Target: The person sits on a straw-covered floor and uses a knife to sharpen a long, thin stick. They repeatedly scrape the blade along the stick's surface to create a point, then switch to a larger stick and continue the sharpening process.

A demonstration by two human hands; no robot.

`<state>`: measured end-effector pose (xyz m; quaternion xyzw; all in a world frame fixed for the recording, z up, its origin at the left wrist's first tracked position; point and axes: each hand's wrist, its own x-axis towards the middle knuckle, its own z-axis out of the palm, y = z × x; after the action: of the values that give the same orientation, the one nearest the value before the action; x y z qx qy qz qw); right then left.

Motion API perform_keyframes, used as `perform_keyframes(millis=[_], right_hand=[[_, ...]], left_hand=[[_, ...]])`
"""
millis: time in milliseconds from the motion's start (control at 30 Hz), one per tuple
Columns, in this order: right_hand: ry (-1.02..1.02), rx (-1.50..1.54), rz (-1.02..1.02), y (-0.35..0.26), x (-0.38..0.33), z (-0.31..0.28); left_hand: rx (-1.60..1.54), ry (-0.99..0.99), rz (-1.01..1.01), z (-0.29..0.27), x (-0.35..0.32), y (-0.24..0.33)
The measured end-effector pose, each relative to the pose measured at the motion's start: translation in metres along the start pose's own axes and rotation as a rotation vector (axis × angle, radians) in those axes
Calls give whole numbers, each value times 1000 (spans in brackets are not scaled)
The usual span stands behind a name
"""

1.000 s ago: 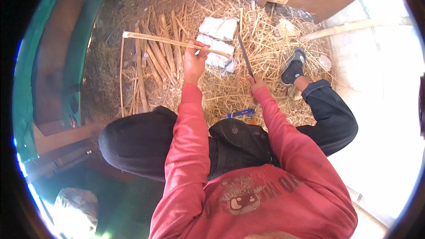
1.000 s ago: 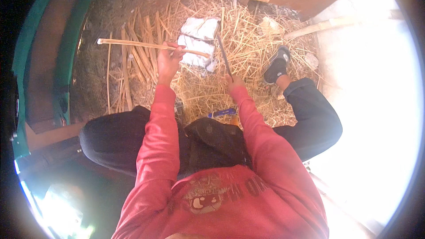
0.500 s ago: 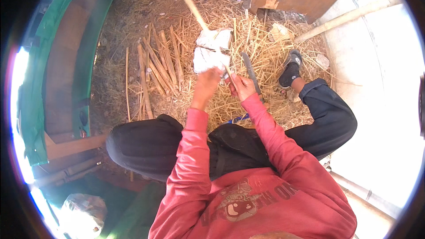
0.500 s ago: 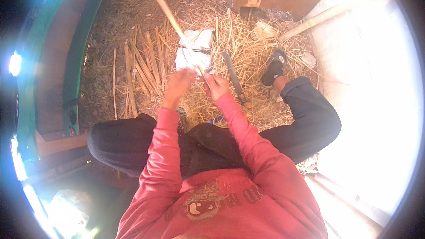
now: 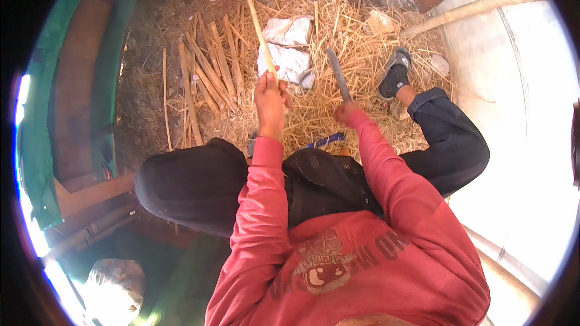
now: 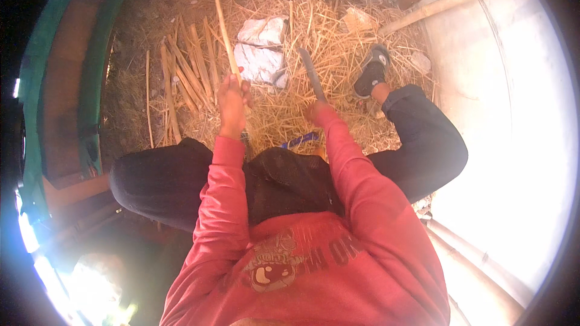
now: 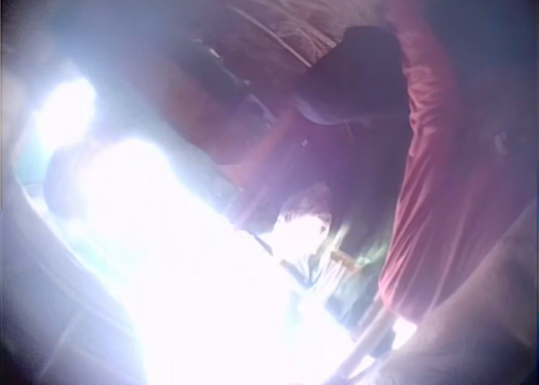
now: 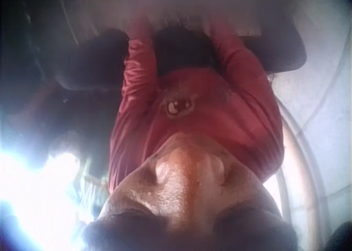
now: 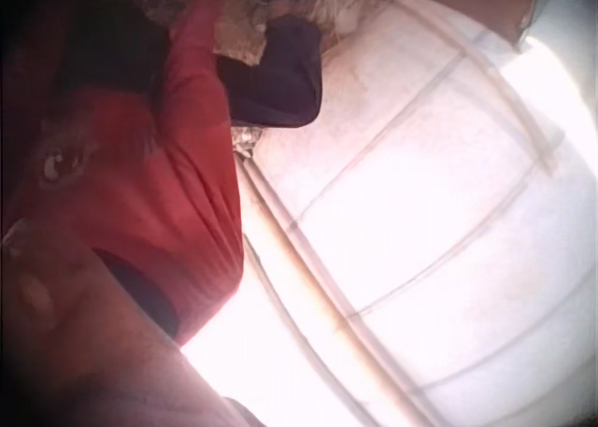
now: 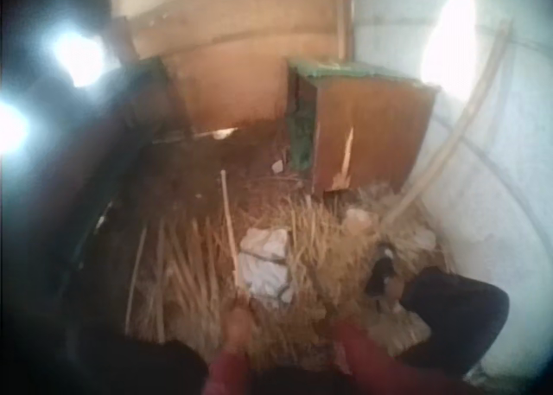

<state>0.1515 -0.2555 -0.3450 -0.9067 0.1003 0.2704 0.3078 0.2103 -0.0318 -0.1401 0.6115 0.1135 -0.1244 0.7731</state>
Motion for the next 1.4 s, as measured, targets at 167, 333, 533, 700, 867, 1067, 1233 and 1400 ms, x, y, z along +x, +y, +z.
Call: perform_keyframes(millis=[167, 333, 533, 700, 867, 1067, 1233, 1400], right_hand=[[-305, -298, 21, 55, 12, 105], [-15, -259, -16, 22, -11, 88], [-143, -307, -1, 56, 15, 115], [-159, -192, -37, 33, -11, 95], [-416, -404, -28, 12, -10, 33], [-94, -246, -155, -67, -127, -128], [-109, -373, -186, -95, -157, -236], [22, -358, 69, -108, -106, -309]], left_hand=[[-6, -43, -180, 19, 4, -26], [195, -140, -259, 69, 11, -43], [817, -25, 16, 108, 89, -109], [986, 278, 106, -16, 145, -124], [1347, 662, -130, -146, 178, -115], [1382, 1001, -352, -248, 211, -110], [1146, 761, -483, -296, 220, -150], [1116, 859, -436, -333, 231, -174]])
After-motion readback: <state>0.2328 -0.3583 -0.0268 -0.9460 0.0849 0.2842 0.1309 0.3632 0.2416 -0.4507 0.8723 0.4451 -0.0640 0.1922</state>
